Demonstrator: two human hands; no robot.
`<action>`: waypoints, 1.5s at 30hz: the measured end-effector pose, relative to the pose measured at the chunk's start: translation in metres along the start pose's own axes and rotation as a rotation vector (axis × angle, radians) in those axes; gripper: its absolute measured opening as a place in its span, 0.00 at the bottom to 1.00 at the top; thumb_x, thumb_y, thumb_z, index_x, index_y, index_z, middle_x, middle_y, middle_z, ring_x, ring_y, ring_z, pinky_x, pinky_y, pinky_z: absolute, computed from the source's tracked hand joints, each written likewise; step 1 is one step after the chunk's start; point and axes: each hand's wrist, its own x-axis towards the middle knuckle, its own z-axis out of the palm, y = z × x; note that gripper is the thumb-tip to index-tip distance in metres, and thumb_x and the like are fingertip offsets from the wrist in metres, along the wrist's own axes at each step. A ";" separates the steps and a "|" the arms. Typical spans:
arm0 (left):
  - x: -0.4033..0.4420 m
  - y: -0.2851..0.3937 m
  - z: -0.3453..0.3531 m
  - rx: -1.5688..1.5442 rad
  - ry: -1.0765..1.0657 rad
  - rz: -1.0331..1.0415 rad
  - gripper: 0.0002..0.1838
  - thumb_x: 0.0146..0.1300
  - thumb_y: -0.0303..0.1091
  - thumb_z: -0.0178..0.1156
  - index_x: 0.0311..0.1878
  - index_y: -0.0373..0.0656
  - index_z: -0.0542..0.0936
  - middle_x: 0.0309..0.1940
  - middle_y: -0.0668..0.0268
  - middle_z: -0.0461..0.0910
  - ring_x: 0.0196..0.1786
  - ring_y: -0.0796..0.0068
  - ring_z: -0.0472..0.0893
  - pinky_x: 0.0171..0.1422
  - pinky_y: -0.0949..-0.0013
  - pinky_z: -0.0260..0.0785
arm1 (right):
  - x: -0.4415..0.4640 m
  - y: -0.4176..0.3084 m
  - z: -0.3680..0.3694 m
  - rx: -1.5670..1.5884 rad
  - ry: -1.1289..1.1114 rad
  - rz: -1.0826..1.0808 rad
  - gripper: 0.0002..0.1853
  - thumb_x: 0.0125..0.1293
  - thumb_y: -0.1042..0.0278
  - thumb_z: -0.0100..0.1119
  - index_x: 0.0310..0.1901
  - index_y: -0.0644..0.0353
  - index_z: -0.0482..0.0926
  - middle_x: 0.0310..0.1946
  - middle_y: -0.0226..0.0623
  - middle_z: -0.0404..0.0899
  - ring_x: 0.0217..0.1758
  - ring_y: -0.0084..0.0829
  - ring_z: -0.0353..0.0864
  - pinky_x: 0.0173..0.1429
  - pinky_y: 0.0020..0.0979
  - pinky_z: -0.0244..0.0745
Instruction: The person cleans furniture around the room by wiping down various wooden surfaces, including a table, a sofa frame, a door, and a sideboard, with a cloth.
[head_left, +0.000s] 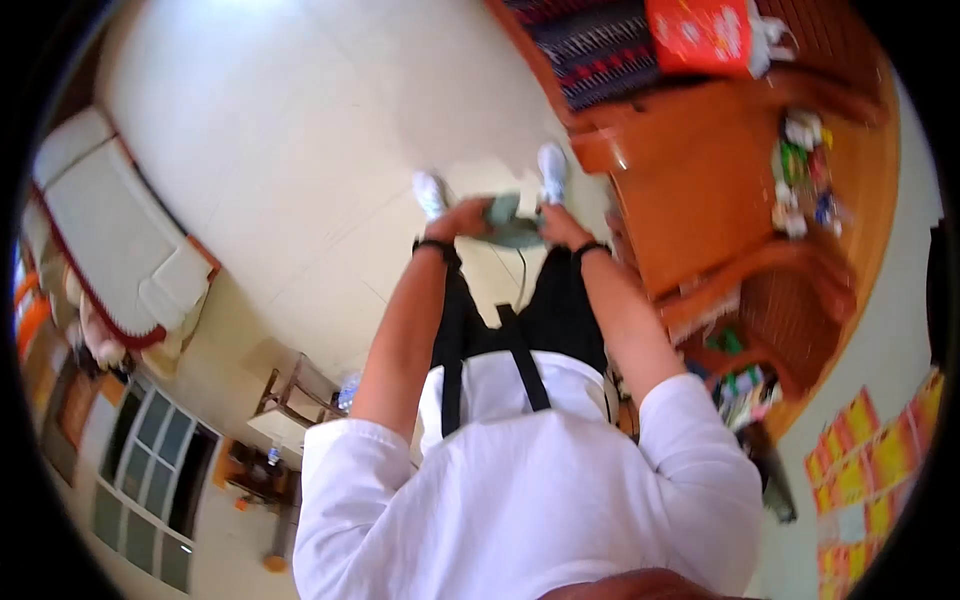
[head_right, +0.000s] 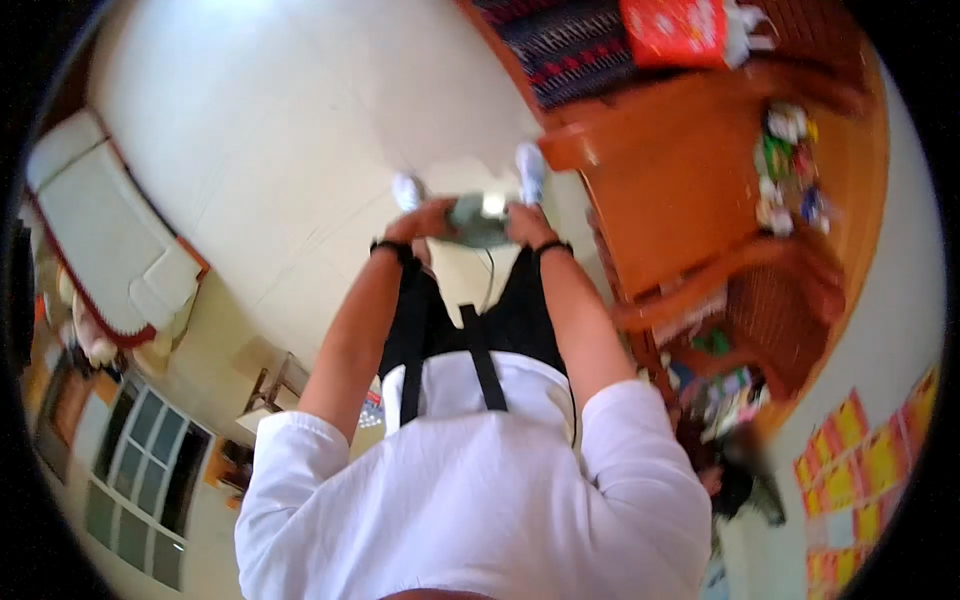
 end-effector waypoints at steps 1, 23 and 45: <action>-0.035 -0.021 0.002 -0.083 0.031 0.002 0.40 0.43 0.32 0.73 0.64 0.44 0.73 0.58 0.50 0.78 0.63 0.52 0.76 0.68 0.57 0.67 | 0.000 -0.049 -0.011 0.021 -0.039 0.039 0.26 0.57 0.67 0.61 0.59 0.62 0.71 0.53 0.55 0.76 0.59 0.54 0.74 0.63 0.47 0.70; -0.327 -0.019 -0.045 -0.456 0.852 -0.013 0.30 0.61 0.57 0.61 0.53 0.40 0.71 0.46 0.42 0.81 0.51 0.41 0.80 0.56 0.48 0.71 | -0.017 -0.351 -0.156 -0.835 0.047 -0.176 0.17 0.51 0.66 0.66 0.45 0.58 0.83 0.41 0.52 0.83 0.47 0.51 0.83 0.46 0.46 0.79; -0.718 -0.208 -0.216 -1.069 1.324 -0.392 0.48 0.70 0.72 0.32 0.55 0.29 0.78 0.48 0.48 0.82 0.53 0.55 0.80 0.60 0.59 0.70 | 0.073 -1.016 0.020 -0.811 -0.644 -0.909 0.30 0.68 0.42 0.59 0.34 0.70 0.80 0.26 0.49 0.80 0.26 0.36 0.73 0.36 0.37 0.72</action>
